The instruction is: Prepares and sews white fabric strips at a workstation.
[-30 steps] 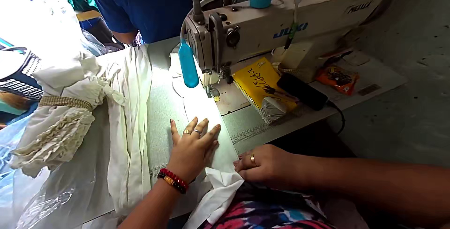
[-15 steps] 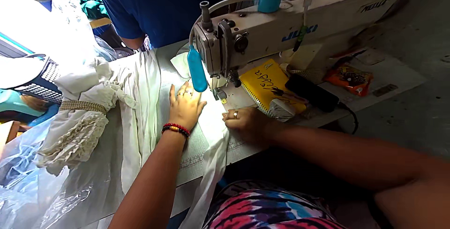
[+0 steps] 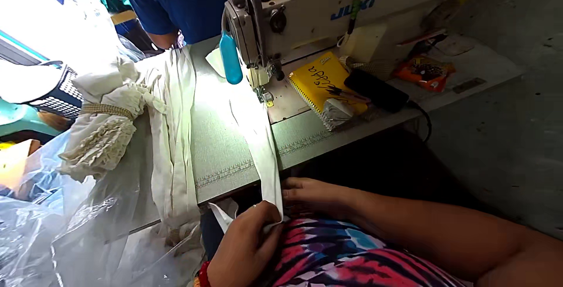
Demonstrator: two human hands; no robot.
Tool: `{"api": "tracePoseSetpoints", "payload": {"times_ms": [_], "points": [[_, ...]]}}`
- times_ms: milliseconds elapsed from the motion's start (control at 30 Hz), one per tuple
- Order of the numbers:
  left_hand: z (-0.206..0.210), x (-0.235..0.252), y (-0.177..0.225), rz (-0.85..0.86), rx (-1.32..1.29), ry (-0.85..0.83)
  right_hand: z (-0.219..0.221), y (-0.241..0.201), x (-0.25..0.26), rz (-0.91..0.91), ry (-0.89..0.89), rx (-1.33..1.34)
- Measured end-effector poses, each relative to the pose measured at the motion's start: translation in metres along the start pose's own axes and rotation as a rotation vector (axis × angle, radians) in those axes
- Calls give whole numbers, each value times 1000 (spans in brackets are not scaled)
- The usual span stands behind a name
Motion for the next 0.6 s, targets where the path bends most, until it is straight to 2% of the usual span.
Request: {"api": "tracePoseSetpoints", "payload": {"times_ms": [67, 133, 233, 300, 367, 467, 500, 600], "points": [[2, -11, -6, 6, -43, 59, 6, -4, 5, -66, -118, 134], [9, -25, -15, -68, -315, 123, 9, -12, 6, -161, -149, 244], [25, -46, -47, -438, -849, 395, 8, -8, 10, -145, -160, 407], [32, -54, -69, -645, -872, 543, 6, -5, 10, -130, -133, 447], [45, -51, -82, -728, -834, 484, -5, -4, 4, -151, -5, 441], [71, -33, -90, -675, -920, 287, -27, 4, -3, -159, 152, 446], [75, -26, -90, -630, -1001, 272, -29, 6, -5, -149, 150, 447], [75, -12, -90, -502, -1286, 363, -20, 1, -9, -151, 40, 433]]}}
Point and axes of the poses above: each hand's wrist, its own x-axis towards the middle knuckle, its own z-axis out of the palm, y = z × x, the point moved 10 cm from there along x, towards the middle knuckle, and after that the axes turned 14 degrees about z, right-handed, at the moved point
